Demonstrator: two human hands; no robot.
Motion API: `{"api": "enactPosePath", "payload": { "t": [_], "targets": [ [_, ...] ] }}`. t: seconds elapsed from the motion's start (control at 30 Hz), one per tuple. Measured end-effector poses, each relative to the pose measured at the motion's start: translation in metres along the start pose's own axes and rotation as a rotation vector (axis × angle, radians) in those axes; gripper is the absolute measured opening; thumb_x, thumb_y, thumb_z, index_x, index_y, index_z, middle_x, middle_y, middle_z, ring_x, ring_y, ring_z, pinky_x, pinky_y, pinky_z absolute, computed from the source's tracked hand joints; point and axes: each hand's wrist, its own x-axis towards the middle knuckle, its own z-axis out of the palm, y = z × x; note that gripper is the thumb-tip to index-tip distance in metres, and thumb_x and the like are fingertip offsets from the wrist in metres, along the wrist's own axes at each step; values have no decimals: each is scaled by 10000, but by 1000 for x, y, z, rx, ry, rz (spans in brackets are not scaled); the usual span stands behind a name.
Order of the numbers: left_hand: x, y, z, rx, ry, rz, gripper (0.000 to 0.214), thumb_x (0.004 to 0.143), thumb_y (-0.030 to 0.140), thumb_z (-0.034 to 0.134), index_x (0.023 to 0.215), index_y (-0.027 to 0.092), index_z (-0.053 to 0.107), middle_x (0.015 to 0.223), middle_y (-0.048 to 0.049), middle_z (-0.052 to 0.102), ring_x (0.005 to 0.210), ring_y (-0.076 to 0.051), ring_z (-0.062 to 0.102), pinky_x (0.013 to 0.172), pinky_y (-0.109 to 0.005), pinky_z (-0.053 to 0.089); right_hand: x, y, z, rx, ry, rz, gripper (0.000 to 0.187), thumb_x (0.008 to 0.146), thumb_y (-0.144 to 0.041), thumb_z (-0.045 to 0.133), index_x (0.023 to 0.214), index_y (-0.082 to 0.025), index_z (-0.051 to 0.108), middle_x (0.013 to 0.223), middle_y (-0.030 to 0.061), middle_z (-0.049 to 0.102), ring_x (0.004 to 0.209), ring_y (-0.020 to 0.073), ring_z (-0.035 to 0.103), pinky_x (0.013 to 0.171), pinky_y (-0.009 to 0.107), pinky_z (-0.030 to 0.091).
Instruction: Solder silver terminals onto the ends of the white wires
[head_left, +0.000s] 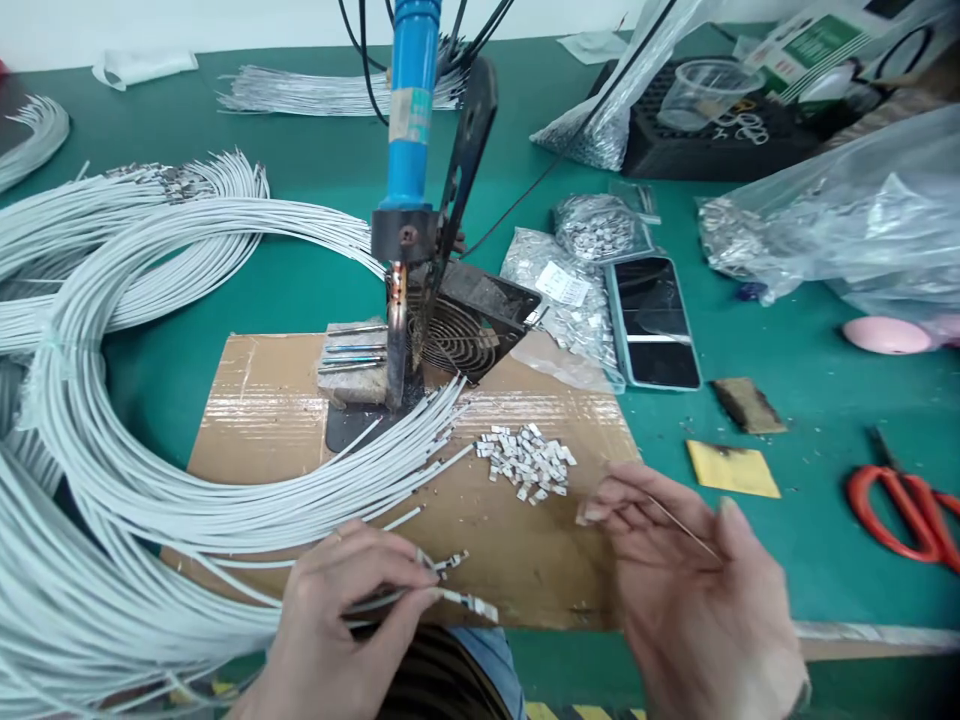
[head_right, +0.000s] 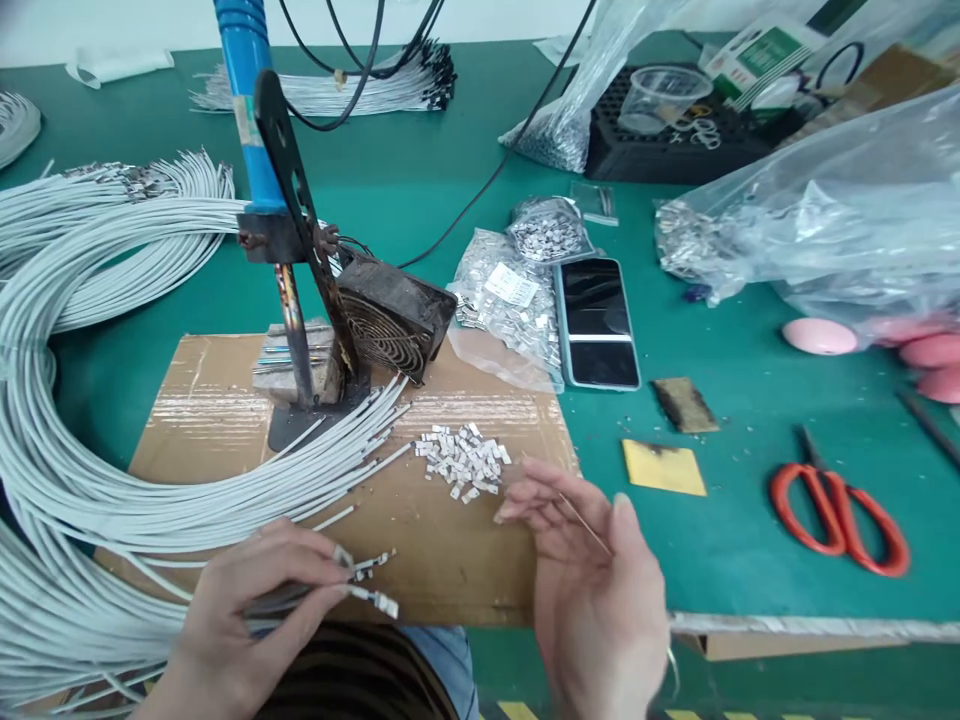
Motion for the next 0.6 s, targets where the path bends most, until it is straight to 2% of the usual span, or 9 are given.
{"api": "enactPosePath", "payload": {
  "t": [0.03, 0.1, 0.2, 0.27, 0.3, 0.47, 0.53, 0.6],
  "targets": [
    [-5, -3, -3, 70, -60, 76, 185, 852, 77, 787, 861, 258, 825, 818, -29, 836, 745, -200, 776, 772, -297, 607, -2, 3, -4, -32, -5, -10, 433, 963, -542, 659, 833, -191, 875, 771, 93, 826, 637, 202, 729, 605, 325, 590],
    [-15, -10, -8, 112, -51, 110, 223, 870, 48, 756, 916, 259, 811, 842, -26, 830, 704, -183, 771, 662, -247, 595, -6, 9, -7, -96, -24, -39, 493, 980, -578, 630, 805, -181, 864, 765, 99, 824, 630, 212, 726, 597, 340, 582],
    [-26, -18, -9, 245, 184, 89, 255, 900, 25, 728, 983, 257, 790, 897, -7, 791, 594, -117, 693, 566, -203, 532, -10, 16, -5, -153, -47, -74, 543, 1007, -592, 586, 808, -164, 854, 740, 98, 812, 623, 213, 718, 612, 352, 577],
    [-30, -24, -8, 406, 297, 103, 247, 915, 39, 726, 1015, 256, 790, 929, -9, 756, 633, -120, 695, 636, -218, 542, -11, 16, -2, -167, -56, -74, 558, 1022, -590, 565, 816, -156, 849, 731, 94, 804, 617, 206, 713, 621, 349, 575],
    [-31, -27, -8, 487, 308, 119, 235, 929, 53, 719, 1027, 255, 788, 941, -13, 742, 681, -135, 714, 680, -228, 552, -12, 16, -1, -175, -62, -75, 567, 1031, -590, 552, 821, -155, 848, 729, 92, 802, 621, 204, 714, 624, 347, 574],
    [-25, -36, -18, 766, 163, 235, 176, 971, 112, 688, 1075, 244, 741, 977, -44, 709, 845, -203, 737, 772, -272, 573, -12, 14, -2, -202, -88, -89, 578, 1051, -585, 528, 823, -161, 847, 717, 84, 798, 625, 202, 716, 625, 341, 573],
    [-22, -34, -24, 765, 132, 270, 164, 965, 115, 677, 1056, 237, 737, 1050, -79, 693, 964, -248, 728, 861, -330, 580, -13, 14, -3, -203, -96, -93, 580, 1047, -589, 531, 811, -163, 845, 708, 84, 796, 608, 206, 713, 616, 350, 574],
    [-20, -28, -30, 631, 112, 211, 163, 986, 115, 620, 1017, 244, 716, 1132, -100, 687, 1077, -268, 717, 922, -358, 575, -13, 14, -3, -201, -104, -94, 579, 1041, -596, 543, 798, -166, 845, 705, 84, 797, 601, 209, 713, 610, 355, 575]
  ]
}}
